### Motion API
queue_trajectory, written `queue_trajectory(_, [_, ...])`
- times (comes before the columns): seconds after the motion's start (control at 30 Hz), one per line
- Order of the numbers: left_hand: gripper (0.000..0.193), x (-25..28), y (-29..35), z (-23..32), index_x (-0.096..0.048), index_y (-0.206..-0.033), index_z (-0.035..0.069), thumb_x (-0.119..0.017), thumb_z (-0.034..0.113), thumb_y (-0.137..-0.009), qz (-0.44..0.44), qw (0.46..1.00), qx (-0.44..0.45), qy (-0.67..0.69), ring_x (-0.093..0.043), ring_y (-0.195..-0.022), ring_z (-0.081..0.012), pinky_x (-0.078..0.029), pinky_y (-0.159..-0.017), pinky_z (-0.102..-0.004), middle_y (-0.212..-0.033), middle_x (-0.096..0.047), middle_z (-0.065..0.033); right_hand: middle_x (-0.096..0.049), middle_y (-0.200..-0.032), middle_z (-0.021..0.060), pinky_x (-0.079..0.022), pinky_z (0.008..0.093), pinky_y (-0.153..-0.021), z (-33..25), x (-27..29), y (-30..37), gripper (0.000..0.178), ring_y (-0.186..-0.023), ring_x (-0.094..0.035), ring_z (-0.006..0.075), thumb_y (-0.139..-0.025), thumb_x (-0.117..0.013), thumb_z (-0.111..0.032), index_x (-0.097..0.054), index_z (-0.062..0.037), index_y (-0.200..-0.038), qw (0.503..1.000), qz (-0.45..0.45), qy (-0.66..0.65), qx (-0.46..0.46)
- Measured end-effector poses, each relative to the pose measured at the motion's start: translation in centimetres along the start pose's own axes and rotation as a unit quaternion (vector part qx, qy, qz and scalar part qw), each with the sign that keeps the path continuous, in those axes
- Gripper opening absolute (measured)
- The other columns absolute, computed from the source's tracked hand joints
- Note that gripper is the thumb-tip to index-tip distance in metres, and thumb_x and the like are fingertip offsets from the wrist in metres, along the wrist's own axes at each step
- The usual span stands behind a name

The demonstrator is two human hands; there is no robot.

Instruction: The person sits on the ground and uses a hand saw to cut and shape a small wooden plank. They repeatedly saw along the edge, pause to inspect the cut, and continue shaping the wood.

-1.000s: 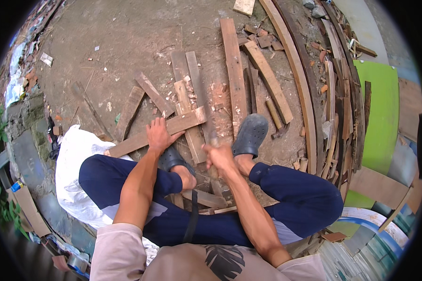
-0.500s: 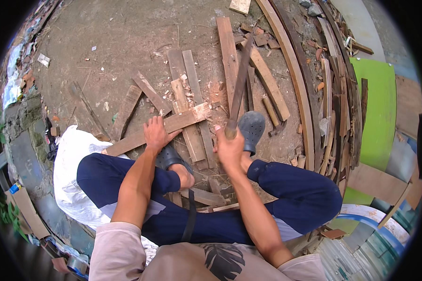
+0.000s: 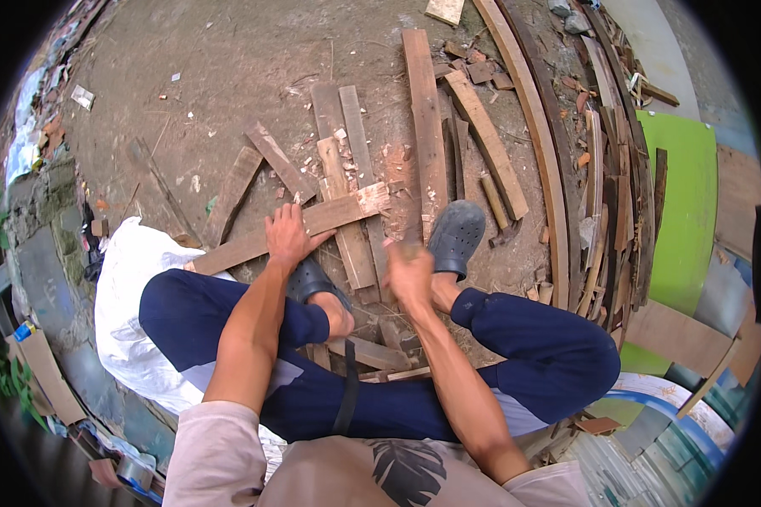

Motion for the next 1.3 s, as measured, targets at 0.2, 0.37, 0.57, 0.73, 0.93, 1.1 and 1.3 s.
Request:
queue_trajectory(0.2, [0.082,-0.3,0.5,-0.9,-0.059,-0.106,0.002,-0.075,0.074,-0.068,-0.006,1.0,0.02,-0.023,-0.057,-0.099,-0.0298,-0.043,-0.087,-0.0446,-0.102,-0.058,-0.0124,-0.047,-0.062,-0.0022,-0.043,0.0285,-0.041,-6.5,-1.2,4.5,0.025,-0.044,-0.045,0.0096,-0.093,-0.073,-0.02,-0.052,-0.007,-0.088,0.999,-0.033,-0.037,0.001])
queue_trajectory(0.37, [0.084,0.1,-0.2,-0.5,-0.059,-0.108,0.002,-0.074,0.074,-0.069,-0.022,1.0,0.019,-0.004,-0.056,-0.102,-0.031,-0.042,-0.09,-0.0463,-0.105,-0.058,-0.0132,-0.05,-0.058,-0.0004,-0.042,0.0296,-0.04,-6.2,1.1,2.2,0.022,-0.042,-0.047,0.0112,-0.094,-0.07,-0.018,-0.054,-0.0046,-0.086,0.986,0.08,-0.017,0.147])
queue_trajectory(0.57, [0.086,-0.6,-0.1,-1.3,-0.059,-0.109,0.002,-0.073,0.077,-0.068,-0.002,1.0,0.016,-0.02,-0.057,-0.101,-0.0301,-0.042,-0.089,-0.046,-0.103,-0.058,-0.0126,-0.049,-0.057,-0.0005,-0.043,0.03,-0.04,-1.0,-1.0,1.7,0.022,-0.043,-0.048,0.0115,-0.094,-0.069,-0.016,-0.054,-0.0049,-0.082,0.999,-0.033,-0.019,-0.029])
queue_trajectory(0.73, [0.086,-0.6,-0.1,-0.7,-0.059,-0.109,0.002,-0.072,0.077,-0.069,-0.024,0.999,0.014,-0.024,-0.057,-0.101,-0.0305,-0.043,-0.089,-0.0457,-0.104,-0.058,-0.0125,-0.054,-0.059,0.0021,-0.043,0.0324,-0.041,-4.8,1.4,2.0,0.023,-0.042,-0.049,0.014,-0.091,-0.071,-0.016,-0.056,-0.0037,-0.079,0.985,0.102,0.0,0.142])
queue_trajectory(0.93, [0.088,-0.4,-0.1,-0.7,-0.056,-0.113,-0.001,-0.073,0.074,-0.071,-0.044,0.998,0.031,-0.014,-0.056,-0.104,-0.0336,-0.043,-0.091,-0.0471,-0.107,-0.057,-0.0155,-0.053,-0.058,0.0032,-0.043,0.0333,-0.04,0.4,-0.7,0.1,0.02,-0.042,-0.049,0.015,-0.089,-0.071,-0.013,-0.058,-0.0012,-0.078,0.999,-0.019,-0.006,-0.037])
queue_trajectory(1.1, [0.092,-0.8,-0.2,0.0,-0.056,-0.113,-0.002,-0.069,0.078,-0.071,-0.072,0.997,0.032,-0.001,-0.055,-0.104,-0.0342,-0.043,-0.091,-0.0475,-0.109,-0.056,-0.0167,-0.052,-0.056,0.0031,-0.044,0.0328,-0.041,-3.9,2.3,0.2,0.019,-0.041,-0.049,0.0144,-0.089,-0.069,-0.012,-0.058,-0.0004,-0.079,0.983,0.066,-0.055,0.164])
queue_trajectory(1.3, [0.093,-1.1,0.1,-0.9,-0.052,-0.118,-0.005,-0.069,0.076,-0.074,-0.106,0.994,0.036,0.004,-0.053,-0.111,-0.0395,-0.042,-0.096,-0.0504,-0.115,-0.054,-0.0219,-0.054,-0.055,0.0062,-0.046,0.0327,-0.041,2.8,-0.7,-1.3,0.016,-0.042,-0.053,0.0165,-0.088,-0.066,-0.009,-0.059,0.0052,-0.084,0.999,-0.034,-0.01,-0.039])
Point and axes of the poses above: each hand's wrist, its own y-axis away from the middle knuckle, its own x-axis out of the back of the hand, z = x × y, the point moved 10 cm from there along -y, towards the middle knuckle
